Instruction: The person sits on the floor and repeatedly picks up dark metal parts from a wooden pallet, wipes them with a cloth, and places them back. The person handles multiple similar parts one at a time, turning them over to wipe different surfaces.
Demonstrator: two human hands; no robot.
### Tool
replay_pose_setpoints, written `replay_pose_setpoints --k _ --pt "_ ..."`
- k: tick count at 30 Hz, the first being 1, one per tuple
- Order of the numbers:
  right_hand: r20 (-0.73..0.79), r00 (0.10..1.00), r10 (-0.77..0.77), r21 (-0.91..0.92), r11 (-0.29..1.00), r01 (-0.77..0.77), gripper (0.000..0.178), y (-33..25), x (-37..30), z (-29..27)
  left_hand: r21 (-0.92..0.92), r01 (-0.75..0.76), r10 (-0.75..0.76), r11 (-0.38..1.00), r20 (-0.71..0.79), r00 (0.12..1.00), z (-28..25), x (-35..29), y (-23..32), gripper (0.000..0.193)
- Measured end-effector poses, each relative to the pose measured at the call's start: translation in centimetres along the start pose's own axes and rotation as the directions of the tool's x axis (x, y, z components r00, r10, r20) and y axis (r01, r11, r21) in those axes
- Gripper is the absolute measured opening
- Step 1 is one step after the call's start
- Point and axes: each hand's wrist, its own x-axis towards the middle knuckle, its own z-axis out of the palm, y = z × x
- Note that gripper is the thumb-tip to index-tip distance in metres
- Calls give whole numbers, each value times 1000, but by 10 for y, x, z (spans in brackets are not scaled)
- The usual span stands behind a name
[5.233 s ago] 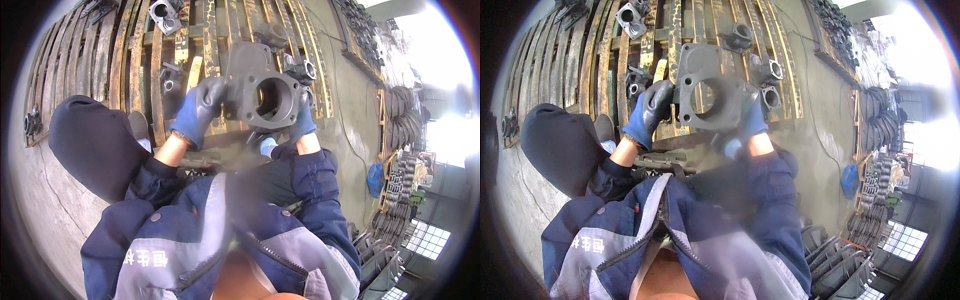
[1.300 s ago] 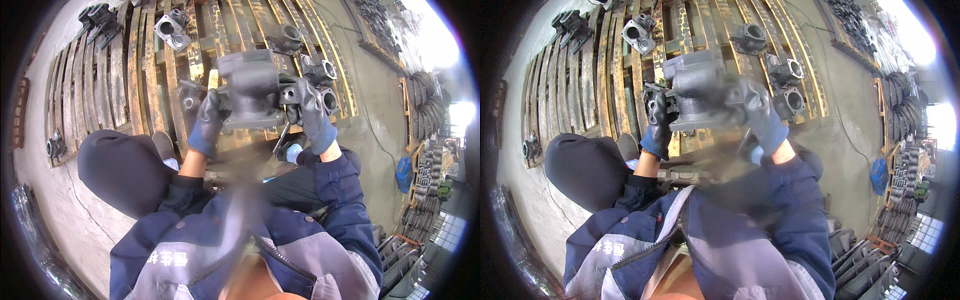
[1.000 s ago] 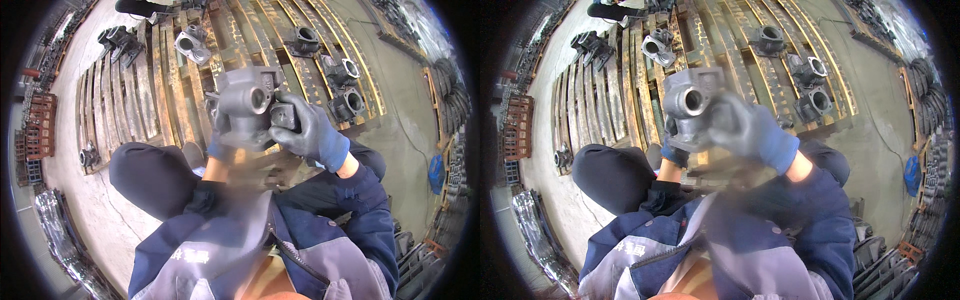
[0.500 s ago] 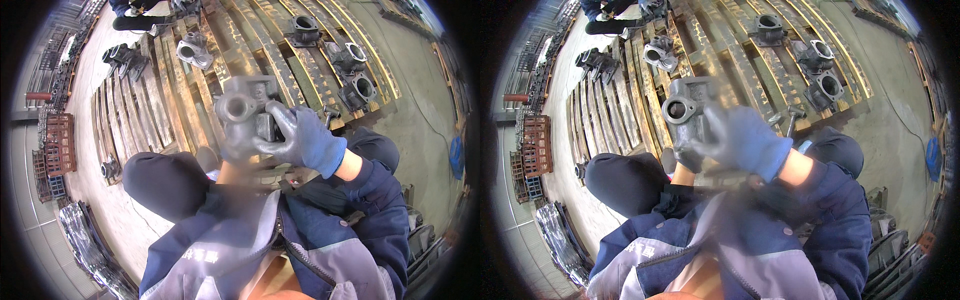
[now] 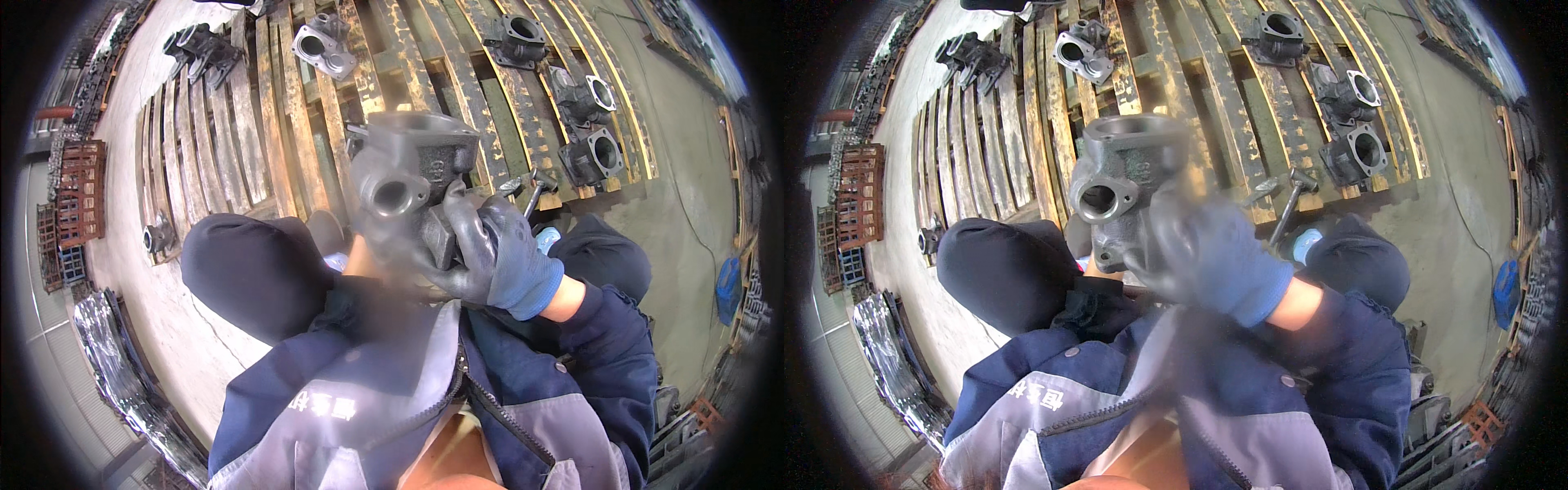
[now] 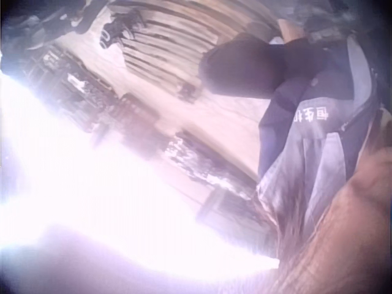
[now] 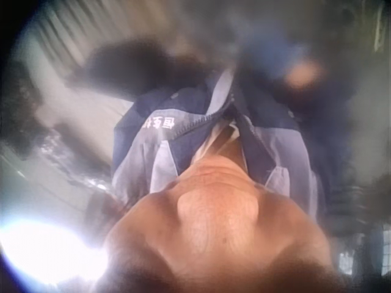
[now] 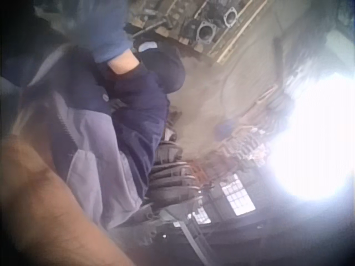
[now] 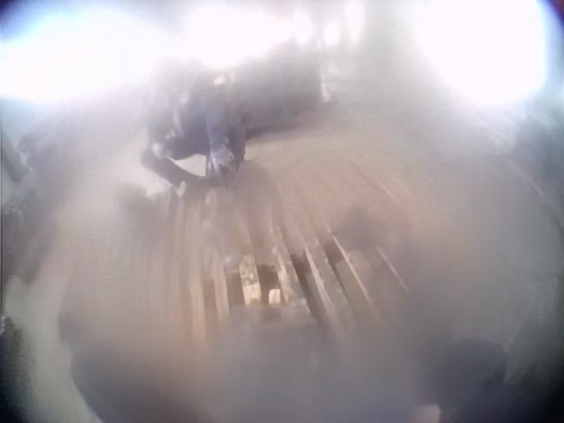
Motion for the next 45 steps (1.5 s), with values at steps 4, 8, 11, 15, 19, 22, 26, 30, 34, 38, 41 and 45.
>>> replay_pose_setpoints --k 4,8,11,15,19,22,26,30,34,38,41,45 --pt "-86 995 44 15 999 -43 70 1 -4 4 -538 142 -180 831 -20 983 -23 3 -5 39" --pt "-68 987 148 90 986 -142 60 6 -1 2 -829 233 -261 507 110 959 -36 10 -8 38" --pt "-85 944 318 287 915 -283 52 11 6 -2 -802 161 -263 575 5 965 -30 26 -8 39" --pt "42 772 634 597 604 -528 33 28 13 -8 -741 329 -463 585 29 886 -25 46 3 62" --pt "325 562 761 748 157 -645 40 56 6 -9 -580 149 -260 801 -113 959 -15 39 4 39" --pt "434 322 842 786 -178 -593 37 82 -4 13 -562 194 -280 804 -70 957 -16 43 -6 42" --pt "569 45 821 716 -468 -519 27 116 -15 44 -579 102 -298 809 -255 920 -13 49 -38 33" --pt "572 93 815 753 -477 -453 28 133 -20 82 -741 308 -639 597 -208 740 -20 51 -72 47" --pt "650 146 746 706 -521 -480 14 161 -41 110 -743 295 -628 600 -209 750 -33 50 -113 42" --pt "518 393 760 595 10 -804 51 206 -71 145 -710 322 -590 626 -163 791 -55 59 -148 43" --pt "370 682 631 371 572 -731 26 230 -88 175 -746 301 -550 593 -103 828 -63 59 -157 39" --pt "394 694 603 304 627 -717 45 256 -108 196 539 -1 55 842 -84 995 -60 52 -139 11"
